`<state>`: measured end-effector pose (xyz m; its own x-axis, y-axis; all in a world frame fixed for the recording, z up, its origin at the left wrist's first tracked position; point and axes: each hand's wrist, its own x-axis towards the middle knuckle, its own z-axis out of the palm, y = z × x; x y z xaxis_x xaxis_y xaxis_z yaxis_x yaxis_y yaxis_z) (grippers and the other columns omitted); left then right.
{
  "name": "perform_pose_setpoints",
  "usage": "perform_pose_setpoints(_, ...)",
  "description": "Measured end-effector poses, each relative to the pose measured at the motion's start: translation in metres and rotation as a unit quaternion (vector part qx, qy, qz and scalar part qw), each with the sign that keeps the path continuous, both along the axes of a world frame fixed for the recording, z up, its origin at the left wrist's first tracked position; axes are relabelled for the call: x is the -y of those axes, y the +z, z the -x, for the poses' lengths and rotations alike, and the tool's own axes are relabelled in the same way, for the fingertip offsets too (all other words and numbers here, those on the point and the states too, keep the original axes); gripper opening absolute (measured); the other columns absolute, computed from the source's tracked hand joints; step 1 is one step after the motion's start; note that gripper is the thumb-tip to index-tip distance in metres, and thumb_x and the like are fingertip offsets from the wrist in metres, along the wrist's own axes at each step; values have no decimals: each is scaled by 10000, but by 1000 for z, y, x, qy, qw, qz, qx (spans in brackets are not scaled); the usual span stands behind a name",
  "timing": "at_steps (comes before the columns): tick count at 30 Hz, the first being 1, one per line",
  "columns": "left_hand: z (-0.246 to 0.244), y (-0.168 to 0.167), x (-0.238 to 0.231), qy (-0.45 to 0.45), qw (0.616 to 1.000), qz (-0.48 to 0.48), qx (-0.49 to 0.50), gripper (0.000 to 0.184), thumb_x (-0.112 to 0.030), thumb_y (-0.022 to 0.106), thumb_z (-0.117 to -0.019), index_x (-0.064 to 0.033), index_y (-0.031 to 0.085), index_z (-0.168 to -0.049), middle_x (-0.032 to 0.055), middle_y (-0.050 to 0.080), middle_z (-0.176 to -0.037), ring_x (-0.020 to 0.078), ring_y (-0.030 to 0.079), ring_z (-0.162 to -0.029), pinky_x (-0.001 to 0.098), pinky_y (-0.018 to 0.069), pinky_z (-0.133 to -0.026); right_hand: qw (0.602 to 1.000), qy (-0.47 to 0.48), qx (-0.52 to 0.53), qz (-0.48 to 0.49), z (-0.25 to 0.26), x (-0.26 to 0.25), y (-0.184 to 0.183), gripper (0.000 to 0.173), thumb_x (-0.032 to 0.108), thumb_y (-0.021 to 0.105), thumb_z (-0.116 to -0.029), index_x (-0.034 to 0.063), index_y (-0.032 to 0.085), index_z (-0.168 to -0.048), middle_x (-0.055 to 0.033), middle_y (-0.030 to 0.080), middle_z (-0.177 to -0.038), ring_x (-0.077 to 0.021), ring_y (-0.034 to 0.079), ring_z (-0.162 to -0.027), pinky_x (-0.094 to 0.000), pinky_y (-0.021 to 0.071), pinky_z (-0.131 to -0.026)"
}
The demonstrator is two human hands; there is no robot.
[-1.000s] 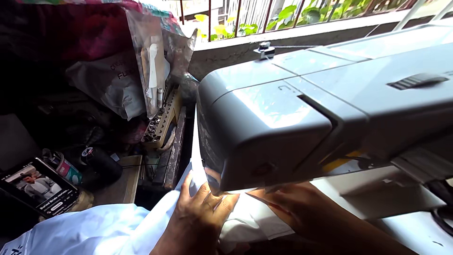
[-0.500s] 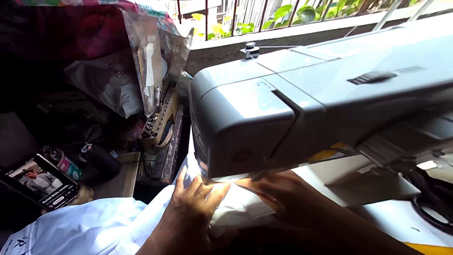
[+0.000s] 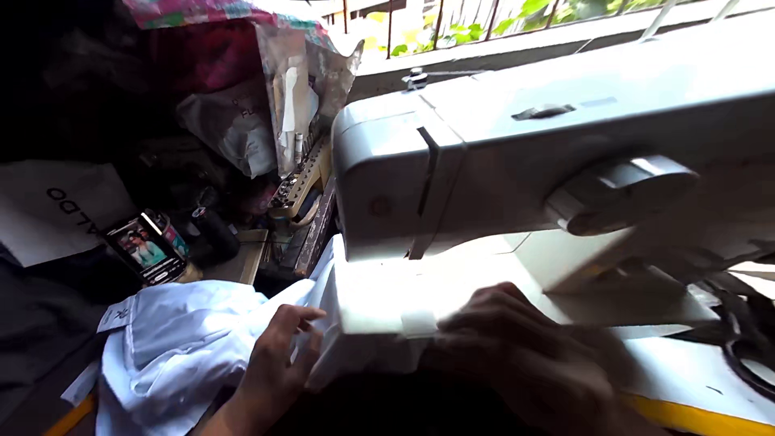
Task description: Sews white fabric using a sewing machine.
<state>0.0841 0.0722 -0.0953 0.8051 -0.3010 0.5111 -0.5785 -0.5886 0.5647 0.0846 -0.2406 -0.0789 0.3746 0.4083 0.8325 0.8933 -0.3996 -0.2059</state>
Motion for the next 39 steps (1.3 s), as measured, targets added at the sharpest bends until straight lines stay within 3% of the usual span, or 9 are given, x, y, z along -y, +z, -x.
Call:
perform_pose_setpoints(4,-7,-17,-9,80,985,-134,-73,696,-503,651,-903,-96,540,-1457,113,648,-1307,288,611,-1212,584,451,-990,993,70,-94,12,50,-16,-29,186,132,505,-1051,145,683,-1003,-52,687,-948,-181,630,-916,-331,484,-923)
perform_pose_setpoints(7,-10,-30,-7,50,970,-236,-18,488,-290,759,-847,-63,682,-1273,92,741,-1021,305,703,-984,658,411,-1007,975,61,-204,65,68,-21,-63,215,64,525,-996,103,724,-1066,-112,731,-1024,-221,686,-924,-357,532,-838)
perform_pose_setpoints(10,-18,-27,-16,49,970,-220,86,132,-81,642,-875,-47,738,-960,71,691,-744,264,685,-706,587,500,-861,937,31,-348,6,78,-20,-76,263,2,553,-957,-3,701,-1174,-174,717,-1070,-205,712,-843,-333,602,-770)
perform_pose_setpoints(16,-49,74,-31,196,978,-72,-24,199,-20,529,-1004,31,610,-1178,151,680,-834,228,687,-648,452,603,-639,863,-42,-485,-137,73,-37,-82,364,45,505,-956,-54,569,-1300,-93,730,-1085,-122,718,-734,-322,628,-657)
perform_pose_setpoints(22,-78,59,7,164,976,24,-141,452,-34,509,-1025,19,427,-1466,266,627,-1319,336,685,-1132,492,544,-973,811,26,-564,-155,57,-60,-71,365,70,475,-991,-38,531,-1335,-58,728,-1031,-96,704,-687,-276,618,-616)
perform_pose_setpoints(24,-58,49,17,175,972,76,-135,448,-50,496,-1036,-22,452,-1481,223,590,-1405,305,660,-1196,466,540,-989,819,74,-558,-112,53,-58,-68,322,90,463,-1023,-36,599,-1286,-67,730,-1022,-92,701,-704,-272,614,-632)
perform_pose_setpoints(30,40,-40,70,228,936,268,15,255,-156,534,-1008,45,615,-1143,78,687,-1011,79,659,-877,266,558,-783,899,221,-377,2,35,-38,-47,203,95,553,-1028,-2,702,-1126,-106,723,-1009,-78,705,-813,-219,604,-746)
perform_pose_setpoints(35,49,-103,99,238,943,230,-34,461,-340,770,-853,39,671,-1097,163,664,-1080,226,641,-1052,375,540,-939,967,131,-212,46,7,-26,-5,212,169,528,-1036,122,730,-1082,3,713,-984,-32,673,-917,-189,566,-828)
perform_pose_setpoints(39,42,-85,86,194,921,336,-32,182,-157,630,-851,-11,646,-958,3,658,-876,31,649,-838,209,552,-756,986,44,-142,79,-14,-27,21,237,125,520,-963,118,750,-1023,28,703,-994,-33,649,-970,-175,536,-865)
